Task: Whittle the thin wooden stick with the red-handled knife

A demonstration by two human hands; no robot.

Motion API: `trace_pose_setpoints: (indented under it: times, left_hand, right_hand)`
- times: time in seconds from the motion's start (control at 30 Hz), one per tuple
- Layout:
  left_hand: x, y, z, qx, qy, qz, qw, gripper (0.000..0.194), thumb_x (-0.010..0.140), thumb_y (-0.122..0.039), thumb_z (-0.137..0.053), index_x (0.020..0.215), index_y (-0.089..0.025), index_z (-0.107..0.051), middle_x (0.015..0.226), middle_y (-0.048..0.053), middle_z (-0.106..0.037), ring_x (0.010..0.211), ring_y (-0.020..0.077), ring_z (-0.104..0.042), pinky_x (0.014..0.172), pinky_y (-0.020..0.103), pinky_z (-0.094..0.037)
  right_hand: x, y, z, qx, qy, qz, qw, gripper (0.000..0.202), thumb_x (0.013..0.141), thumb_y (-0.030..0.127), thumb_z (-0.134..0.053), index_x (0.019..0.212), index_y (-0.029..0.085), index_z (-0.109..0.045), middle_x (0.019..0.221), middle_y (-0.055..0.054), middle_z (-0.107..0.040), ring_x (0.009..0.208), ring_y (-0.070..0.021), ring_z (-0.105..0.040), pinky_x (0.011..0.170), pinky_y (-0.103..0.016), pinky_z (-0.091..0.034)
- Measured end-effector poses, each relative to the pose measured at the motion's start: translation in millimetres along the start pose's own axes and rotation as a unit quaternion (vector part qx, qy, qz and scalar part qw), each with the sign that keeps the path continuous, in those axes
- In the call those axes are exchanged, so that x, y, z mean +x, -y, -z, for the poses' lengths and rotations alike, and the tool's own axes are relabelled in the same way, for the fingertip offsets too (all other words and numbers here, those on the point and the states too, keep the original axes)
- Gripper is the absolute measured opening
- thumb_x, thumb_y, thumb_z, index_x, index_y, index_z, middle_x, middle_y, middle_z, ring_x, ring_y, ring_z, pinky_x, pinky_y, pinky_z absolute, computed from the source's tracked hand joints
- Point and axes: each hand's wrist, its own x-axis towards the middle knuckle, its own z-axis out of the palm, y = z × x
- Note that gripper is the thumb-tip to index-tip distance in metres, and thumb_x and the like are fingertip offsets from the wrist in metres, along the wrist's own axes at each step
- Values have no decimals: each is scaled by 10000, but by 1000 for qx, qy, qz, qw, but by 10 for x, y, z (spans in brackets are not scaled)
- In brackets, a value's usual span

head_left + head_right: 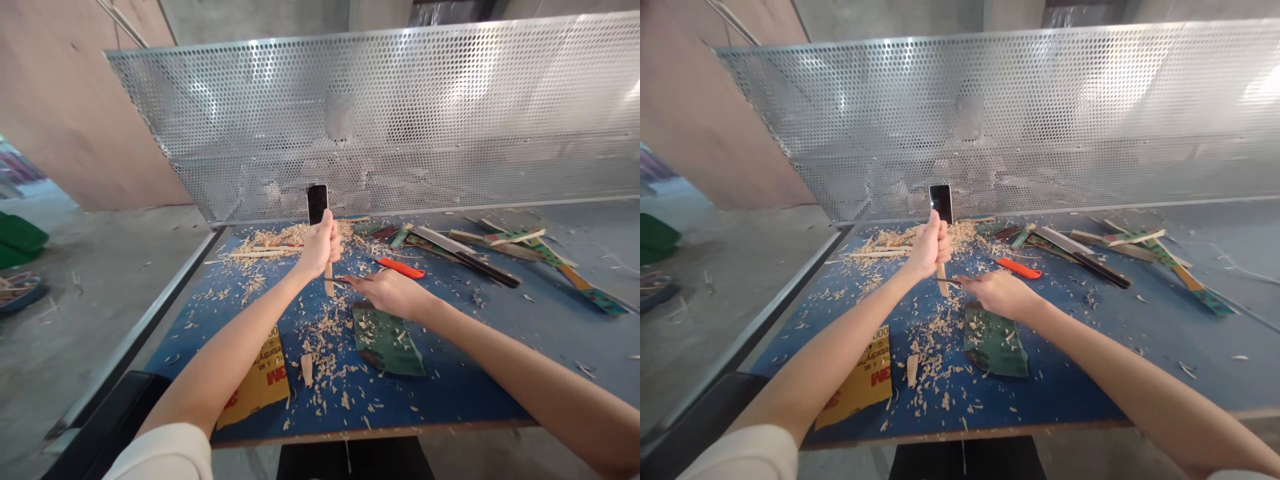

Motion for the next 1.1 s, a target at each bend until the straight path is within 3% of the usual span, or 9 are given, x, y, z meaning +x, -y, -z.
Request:
trace_pose_setpoints:
  times: [0.2,0.53,0.8,1.1]
  left_hand:
    - [-30,12,-109,16,39,10,999,622,933,-691,-548,621,-223,-283,435,-110,-195,308,22,-166,334,179,-105]
    - [-33,-44,-19,0,17,32,999,619,944,-682,-534,622,-226,-266,433,-110,-181,305,27,-152,337,186,-94]
    - [-38,4,-87,3,1,12,1000,611,951,-664,-542,618,-223,-281,438,-111,-176,308,24,-153,336,189,-88]
    - [-40,-26,-29,12,35,26,999,629,934,-690,-547,612,-224,-273,439,-111,-176,309,25,-151,334,185,-104]
  right_hand:
    - [100,151,113,-74,38,-11,997,603,902,129,-557,1504,173,-534,845,-88,-726,600,-152,-573,585,-281,-305]
    - [-21,26,-118,82,-21,-38,996,482,970,240,-480,1420,177,-640,822,-100,-746,669,-178,-637,620,-275,-425]
    - [93,151,-42,-52,-4,-12,999,591,889,91,-515,1472,165,-579,806,-88,-723,546,-124,-535,555,-265,-277]
    - [-91,-31,-160,60,-48,-15,997,492,956,169,-469,1420,185,-630,885,-97,-758,651,-156,-616,618,-272,-411]
